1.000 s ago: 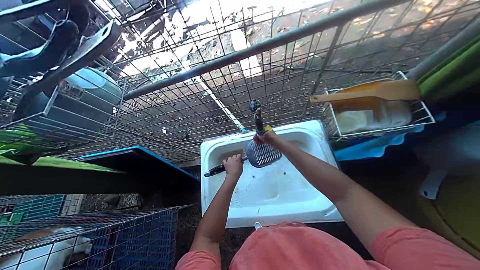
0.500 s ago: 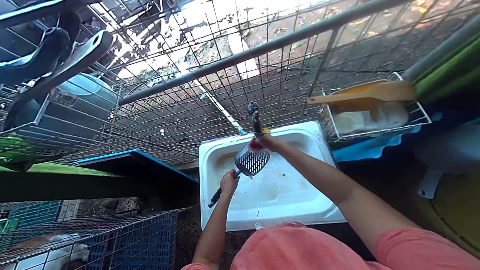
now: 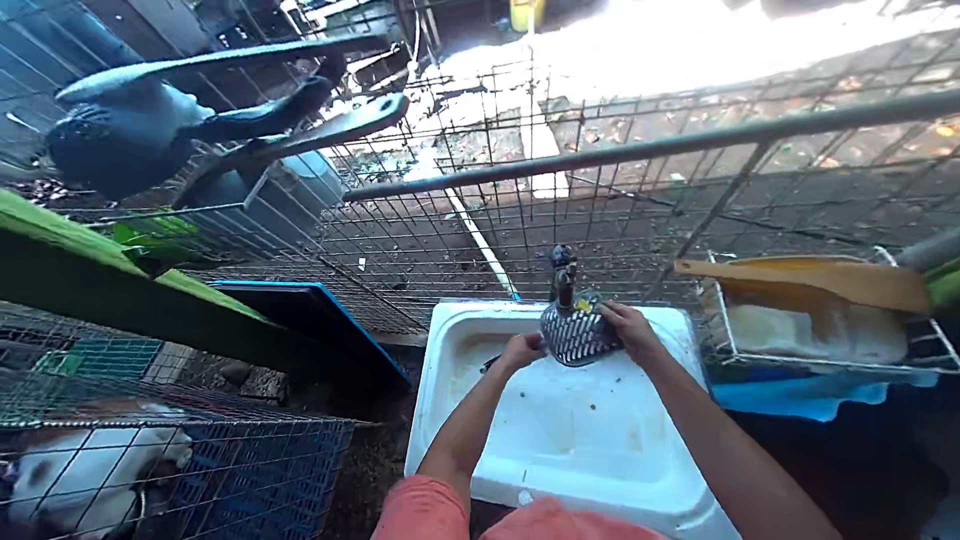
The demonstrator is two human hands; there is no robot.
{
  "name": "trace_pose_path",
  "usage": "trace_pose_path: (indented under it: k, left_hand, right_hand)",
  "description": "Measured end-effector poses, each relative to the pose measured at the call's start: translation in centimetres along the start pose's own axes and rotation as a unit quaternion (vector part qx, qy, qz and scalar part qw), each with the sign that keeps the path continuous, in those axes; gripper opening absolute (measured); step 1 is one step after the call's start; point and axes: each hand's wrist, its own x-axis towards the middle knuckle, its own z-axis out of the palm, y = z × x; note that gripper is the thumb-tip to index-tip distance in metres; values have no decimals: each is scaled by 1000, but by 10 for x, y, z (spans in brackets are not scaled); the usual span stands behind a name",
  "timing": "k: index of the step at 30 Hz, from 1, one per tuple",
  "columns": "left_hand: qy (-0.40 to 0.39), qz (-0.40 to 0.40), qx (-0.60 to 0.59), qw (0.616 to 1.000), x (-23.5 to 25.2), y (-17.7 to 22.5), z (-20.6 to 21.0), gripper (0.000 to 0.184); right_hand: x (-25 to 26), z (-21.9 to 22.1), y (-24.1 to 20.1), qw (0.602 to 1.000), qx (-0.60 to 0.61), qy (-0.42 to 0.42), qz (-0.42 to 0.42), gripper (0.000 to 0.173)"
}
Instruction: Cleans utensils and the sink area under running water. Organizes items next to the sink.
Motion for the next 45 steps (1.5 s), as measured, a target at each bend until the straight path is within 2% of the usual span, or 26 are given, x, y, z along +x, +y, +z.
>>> trace_pose_path:
  k: [3, 6, 9, 12, 14, 17, 20, 22, 25, 26, 28, 31, 35, 36, 38, 40, 42, 43, 45]
  left_hand:
    - [-35, 80, 52, 995, 30, 40, 0, 35]
    - [-30, 142, 93, 985, 46, 70, 6, 36]
    - [-24, 129, 122, 984, 50, 82, 8, 43]
    - [-30, 82, 153, 984, 57, 62, 4, 62]
    - [-27, 61, 157, 985, 59, 49, 2, 66]
    - [-87, 64, 158, 982, 50, 73, 2, 60]
    - [-152, 118, 102, 976, 46, 98, 6, 42]
    - [-193, 106, 66, 973, 39, 107, -2, 36]
    - [-259, 45, 28, 964, 33, 87, -20, 30]
    - [-260, 21, 29, 965, 32, 74, -26, 27]
    - [-255, -23, 46, 966, 24, 52, -34, 32]
    - [-216, -78, 89, 969, 6, 31, -38, 36]
    - [-165, -147, 126, 967, -19, 32, -36, 38]
    - [-158, -152, 128, 967, -26, 36, -35, 35]
    - [-143, -165, 105, 970, -35, 38, -33, 36]
    - [-123, -186, 48, 974, -41, 34, -31, 38]
    - [-108, -203, -28, 973, -46, 30, -29, 34]
    - [-106, -213, -60, 969, -46, 30, -28, 34]
    - [-110, -228, -123, 959, -43, 30, -24, 36]
  right_hand:
    - [-26, -15, -19, 989, 105, 100, -3, 27]
    - [-45, -29, -37, 973, 151, 169, -35, 20]
    - [-67, -44, -57, 962, 173, 200, -65, 16]
    - [-85, -65, -69, 955, 169, 220, -103, 14]
    - [-90, -75, -72, 954, 166, 224, -110, 14]
    - [-88, -72, -62, 957, 180, 214, -81, 15]
    - [-79, -55, -45, 963, 190, 187, -45, 18]
    - [-69, -46, -35, 966, 183, 178, -41, 23]
    - [-44, -35, -9, 974, 111, 181, -78, 28]
    - [-32, -31, 3, 977, 54, 186, -90, 29]
    - [-9, -22, 25, 975, -91, 184, -80, 34]
    - [3, 12, 33, 966, -235, 82, -66, 45]
    - [-20, 97, 45, 901, -347, -72, -251, 50]
    - [-19, 109, 46, 888, -361, -96, -269, 52]
    - [-6, 114, 37, 894, -373, -96, -228, 57]
    - [13, 98, 22, 937, -328, -73, -100, 58]
    - [32, 75, 16, 966, -252, -54, 14, 46]
    - [35, 67, 19, 969, -239, -48, 38, 42]
    - [24, 71, 34, 972, -233, 33, -2, 40]
